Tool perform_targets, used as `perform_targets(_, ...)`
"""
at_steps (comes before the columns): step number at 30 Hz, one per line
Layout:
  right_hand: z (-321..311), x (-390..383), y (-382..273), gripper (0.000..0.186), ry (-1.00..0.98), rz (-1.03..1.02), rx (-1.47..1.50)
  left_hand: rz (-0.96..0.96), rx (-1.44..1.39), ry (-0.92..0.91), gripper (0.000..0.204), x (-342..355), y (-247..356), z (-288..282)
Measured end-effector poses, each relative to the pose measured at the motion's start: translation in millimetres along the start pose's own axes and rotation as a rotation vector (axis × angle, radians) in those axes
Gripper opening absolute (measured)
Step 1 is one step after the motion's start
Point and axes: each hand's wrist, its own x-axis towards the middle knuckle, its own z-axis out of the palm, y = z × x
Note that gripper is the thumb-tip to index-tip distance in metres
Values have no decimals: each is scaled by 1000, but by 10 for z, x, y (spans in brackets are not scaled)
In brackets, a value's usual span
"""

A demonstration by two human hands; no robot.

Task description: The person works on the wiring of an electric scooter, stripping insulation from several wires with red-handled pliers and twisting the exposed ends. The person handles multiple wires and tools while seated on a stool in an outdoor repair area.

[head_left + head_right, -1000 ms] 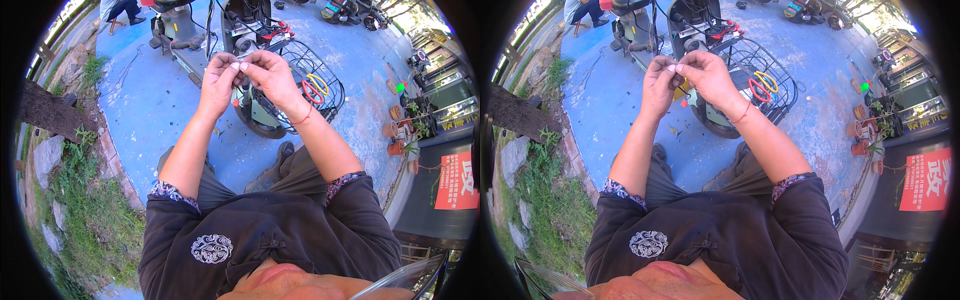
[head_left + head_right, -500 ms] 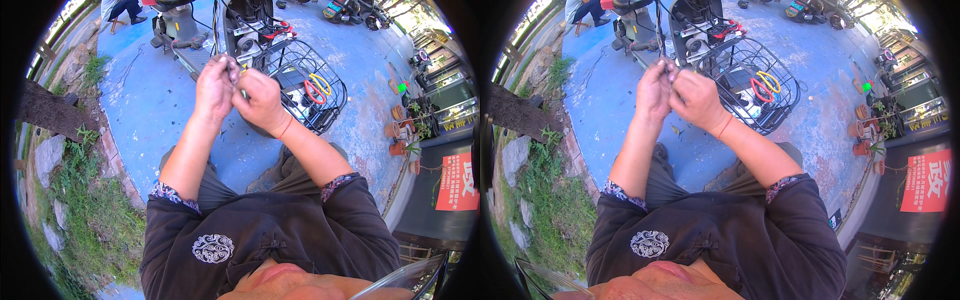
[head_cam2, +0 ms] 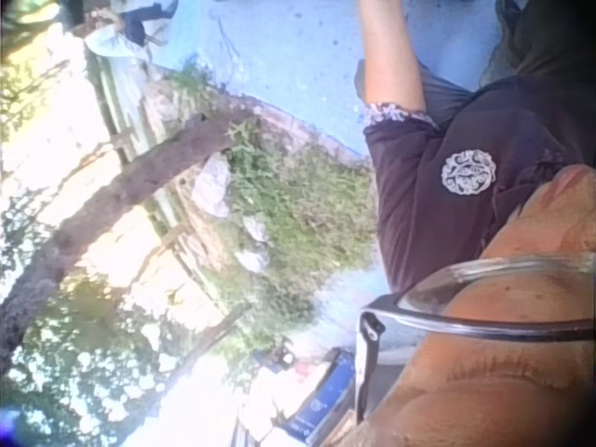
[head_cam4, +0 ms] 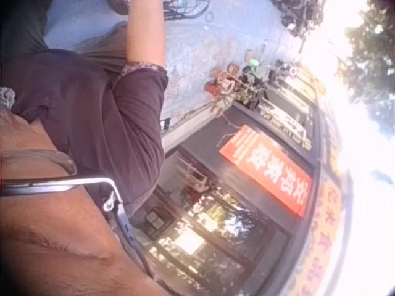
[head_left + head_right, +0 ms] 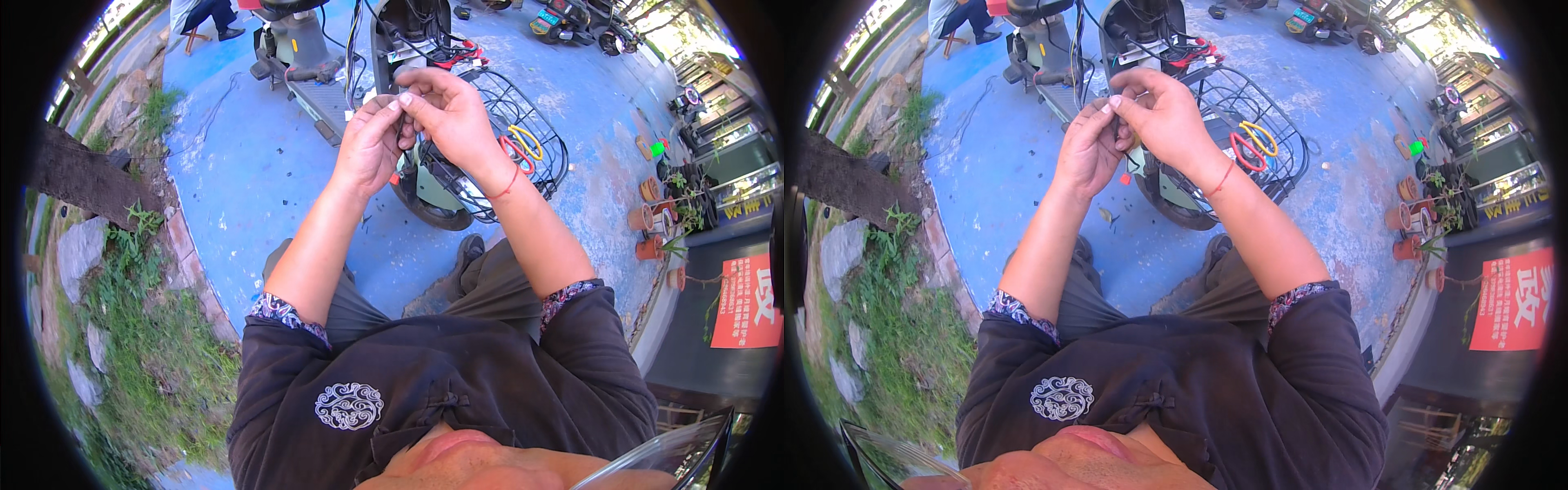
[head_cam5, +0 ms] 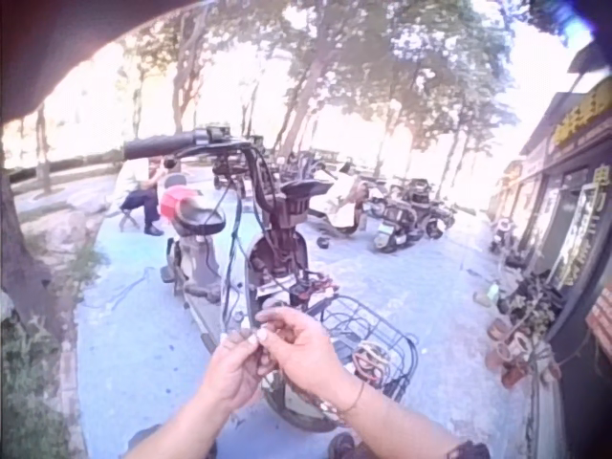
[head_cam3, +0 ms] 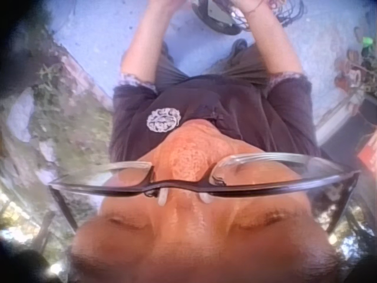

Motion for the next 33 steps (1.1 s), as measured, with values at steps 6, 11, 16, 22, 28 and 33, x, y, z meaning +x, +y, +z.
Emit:
perform_targets(6,-58,44,156,11,-55,28,94,27,13,22,8,-5,10,-5)
perform_targets(11,-16,49,216,9,-8,108,194,75,-12,29,6,16,-13,-40)
perform_targets(16,64,10,303,4,40,90,232,65,-54,68,6,25,-43,-69)
perform_targets(22,230,-276,325,14,-45,-481,-433,149,-81,125,7,127,157,-208)
perform_targets(28,13,-144,147,24,1,-19,63,111,191,84,15,74,75,-107)
perform_targets(33,-96,3,135,16,-4,-12,-224,62,356,50,16,11,33,-36)
